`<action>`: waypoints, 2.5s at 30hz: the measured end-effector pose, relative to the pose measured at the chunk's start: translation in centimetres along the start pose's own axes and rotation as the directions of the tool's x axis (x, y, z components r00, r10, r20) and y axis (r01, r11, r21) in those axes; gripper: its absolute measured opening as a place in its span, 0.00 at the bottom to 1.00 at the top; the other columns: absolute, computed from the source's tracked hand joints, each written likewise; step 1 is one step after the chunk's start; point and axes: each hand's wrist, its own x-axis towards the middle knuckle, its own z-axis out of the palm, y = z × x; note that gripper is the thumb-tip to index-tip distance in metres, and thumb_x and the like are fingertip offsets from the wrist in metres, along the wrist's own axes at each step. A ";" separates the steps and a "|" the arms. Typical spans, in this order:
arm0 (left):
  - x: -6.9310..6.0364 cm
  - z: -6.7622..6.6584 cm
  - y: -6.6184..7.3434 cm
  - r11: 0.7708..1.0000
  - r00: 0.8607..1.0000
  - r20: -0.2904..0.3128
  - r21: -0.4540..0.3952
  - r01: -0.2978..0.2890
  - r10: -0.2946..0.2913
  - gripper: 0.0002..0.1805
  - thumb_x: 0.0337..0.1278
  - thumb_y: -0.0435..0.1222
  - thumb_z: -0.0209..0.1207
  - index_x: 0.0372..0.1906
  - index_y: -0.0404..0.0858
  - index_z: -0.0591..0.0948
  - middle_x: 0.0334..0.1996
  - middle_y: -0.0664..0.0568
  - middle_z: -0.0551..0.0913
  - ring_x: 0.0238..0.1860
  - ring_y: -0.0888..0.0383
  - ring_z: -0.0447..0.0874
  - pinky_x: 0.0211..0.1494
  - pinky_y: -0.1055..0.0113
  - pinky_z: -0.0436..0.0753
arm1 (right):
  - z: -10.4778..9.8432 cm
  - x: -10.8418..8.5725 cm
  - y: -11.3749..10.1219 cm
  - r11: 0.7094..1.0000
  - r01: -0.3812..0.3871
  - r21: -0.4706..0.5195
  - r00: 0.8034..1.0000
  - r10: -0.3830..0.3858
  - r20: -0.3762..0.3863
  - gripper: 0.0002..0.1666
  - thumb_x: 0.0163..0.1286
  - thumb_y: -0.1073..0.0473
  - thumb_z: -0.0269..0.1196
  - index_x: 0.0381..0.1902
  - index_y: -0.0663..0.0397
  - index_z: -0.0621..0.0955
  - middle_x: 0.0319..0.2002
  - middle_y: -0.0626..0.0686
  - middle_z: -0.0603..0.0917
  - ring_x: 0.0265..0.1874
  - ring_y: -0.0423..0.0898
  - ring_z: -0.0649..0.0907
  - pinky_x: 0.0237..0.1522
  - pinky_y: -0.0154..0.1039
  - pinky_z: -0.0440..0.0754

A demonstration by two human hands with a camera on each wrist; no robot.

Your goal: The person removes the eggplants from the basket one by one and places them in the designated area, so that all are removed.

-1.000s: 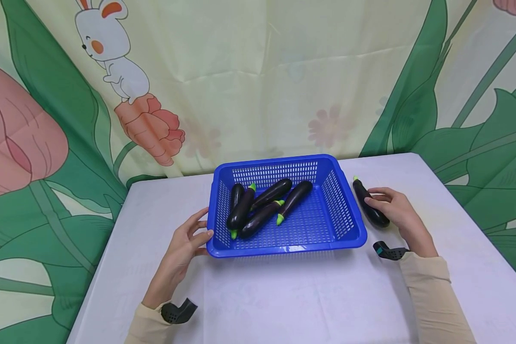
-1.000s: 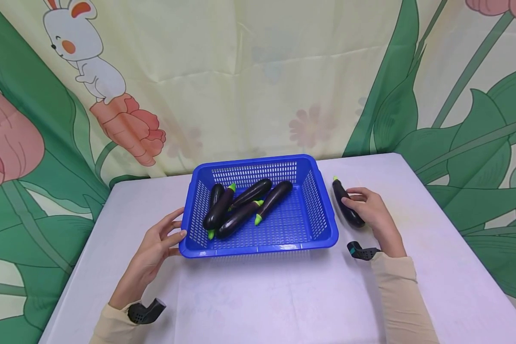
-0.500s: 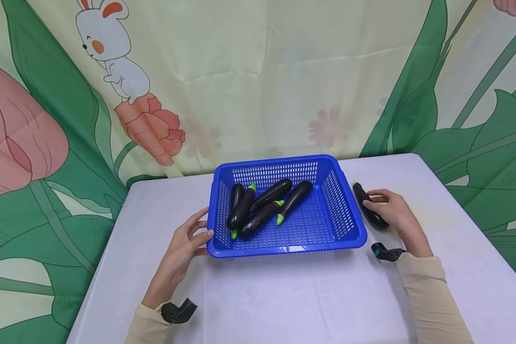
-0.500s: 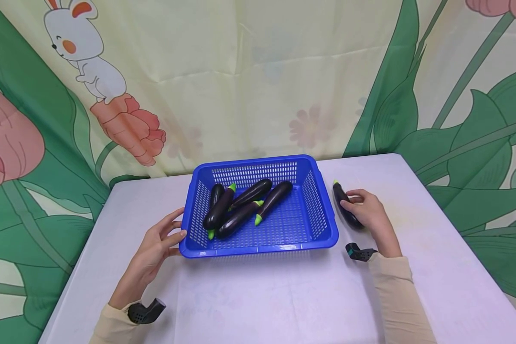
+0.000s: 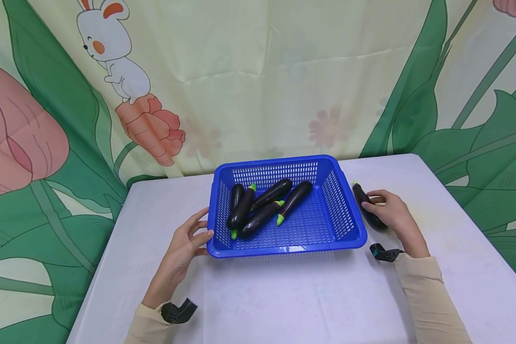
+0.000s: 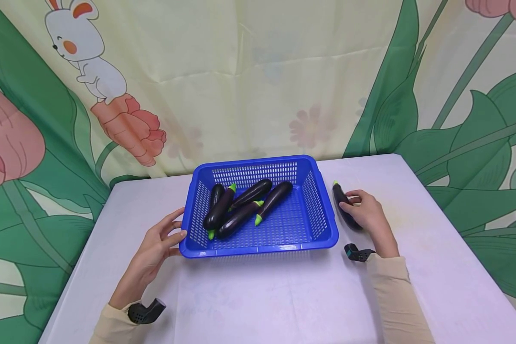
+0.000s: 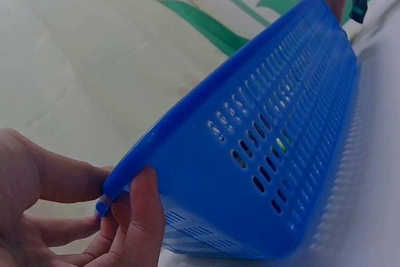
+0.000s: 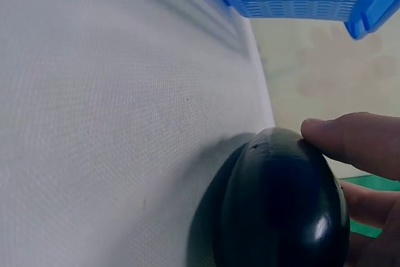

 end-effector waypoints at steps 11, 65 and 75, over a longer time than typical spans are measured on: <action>-0.1 0.0 -0.2 1.000 1.000 0.003 0.006 -0.016 0.016 0.38 0.71 0.34 0.62 0.81 0.52 0.64 0.62 0.39 0.76 0.45 0.53 0.88 0.42 0.63 0.90 | -0.3 0.0 0.0 1.000 -0.007 -0.021 1.000 0.008 0.025 0.40 0.79 0.48 0.57 0.76 0.70 0.61 0.72 0.80 0.65 0.68 0.77 0.69 0.67 0.70 0.73; -0.1 -0.1 0.0 1.000 1.000 0.009 -0.020 -0.013 0.014 0.38 0.70 0.35 0.63 0.81 0.52 0.64 0.62 0.39 0.77 0.43 0.55 0.87 0.41 0.64 0.89 | -5.5 -1.1 -8.1 0.670 0.659 -0.342 0.741 -0.655 0.145 0.34 0.69 0.62 0.70 0.71 0.61 0.74 0.66 0.65 0.79 0.65 0.65 0.77 0.66 0.67 0.74; -0.1 0.0 0.1 1.000 1.000 0.004 -0.020 -0.016 0.016 0.38 0.71 0.35 0.62 0.81 0.51 0.63 0.61 0.40 0.76 0.42 0.56 0.87 0.39 0.66 0.88 | -4.9 -1.2 -11.9 0.527 0.760 -0.380 0.636 -0.724 0.269 0.32 0.69 0.59 0.72 0.69 0.53 0.77 0.68 0.58 0.79 0.70 0.61 0.75 0.69 0.63 0.75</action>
